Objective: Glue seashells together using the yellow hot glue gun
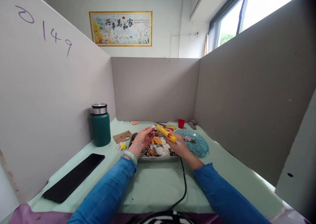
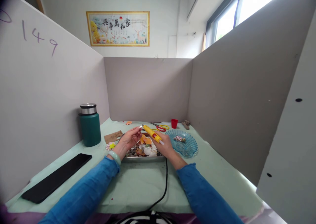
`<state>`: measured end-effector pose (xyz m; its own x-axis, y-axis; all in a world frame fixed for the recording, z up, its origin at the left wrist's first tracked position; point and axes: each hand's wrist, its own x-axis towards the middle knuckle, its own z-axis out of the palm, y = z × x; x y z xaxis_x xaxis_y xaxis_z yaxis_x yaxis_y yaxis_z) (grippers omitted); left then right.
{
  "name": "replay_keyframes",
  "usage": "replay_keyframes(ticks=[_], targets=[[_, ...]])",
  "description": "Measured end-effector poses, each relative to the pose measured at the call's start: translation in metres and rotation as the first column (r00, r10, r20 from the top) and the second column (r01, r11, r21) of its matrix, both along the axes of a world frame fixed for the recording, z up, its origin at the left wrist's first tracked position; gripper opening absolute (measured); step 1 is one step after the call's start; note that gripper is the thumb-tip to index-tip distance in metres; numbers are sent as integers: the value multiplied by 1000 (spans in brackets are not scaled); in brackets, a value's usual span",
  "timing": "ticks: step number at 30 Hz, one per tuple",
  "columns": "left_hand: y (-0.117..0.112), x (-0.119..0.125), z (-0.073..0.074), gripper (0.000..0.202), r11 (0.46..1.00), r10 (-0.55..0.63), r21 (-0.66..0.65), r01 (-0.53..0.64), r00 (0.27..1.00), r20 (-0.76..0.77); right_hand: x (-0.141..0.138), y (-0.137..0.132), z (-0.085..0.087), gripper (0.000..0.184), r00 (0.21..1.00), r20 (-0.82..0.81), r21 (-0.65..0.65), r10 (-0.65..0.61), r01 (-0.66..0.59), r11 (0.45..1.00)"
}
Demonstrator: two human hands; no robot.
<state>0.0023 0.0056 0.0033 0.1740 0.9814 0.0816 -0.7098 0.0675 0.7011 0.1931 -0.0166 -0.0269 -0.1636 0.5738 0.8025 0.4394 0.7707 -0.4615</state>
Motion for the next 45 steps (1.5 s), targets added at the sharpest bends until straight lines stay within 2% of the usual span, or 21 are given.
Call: replay_keyframes(ticks=[8, 22, 32, 45], targets=[[-4, 2, 3, 9, 1000, 8, -5, -8, 1000, -20, 0, -3, 0, 19, 997, 71, -5, 30, -29, 1000], [-6, 2, 4, 10, 1000, -5, -29, 5, 1000, -16, 2, -1, -1, 13, 997, 67, -6, -38, 39, 999], [-10, 2, 8, 11, 997, 26, -73, -25, 1000, 3, 2, -2, -1, 12, 993, 116, 8, 15, -16, 1000], [-3, 0, 2, 8, 998, -22, -54, 21, 1000, -13, 2, -3, -1, 15, 991, 135, 16, 13, -15, 1000]])
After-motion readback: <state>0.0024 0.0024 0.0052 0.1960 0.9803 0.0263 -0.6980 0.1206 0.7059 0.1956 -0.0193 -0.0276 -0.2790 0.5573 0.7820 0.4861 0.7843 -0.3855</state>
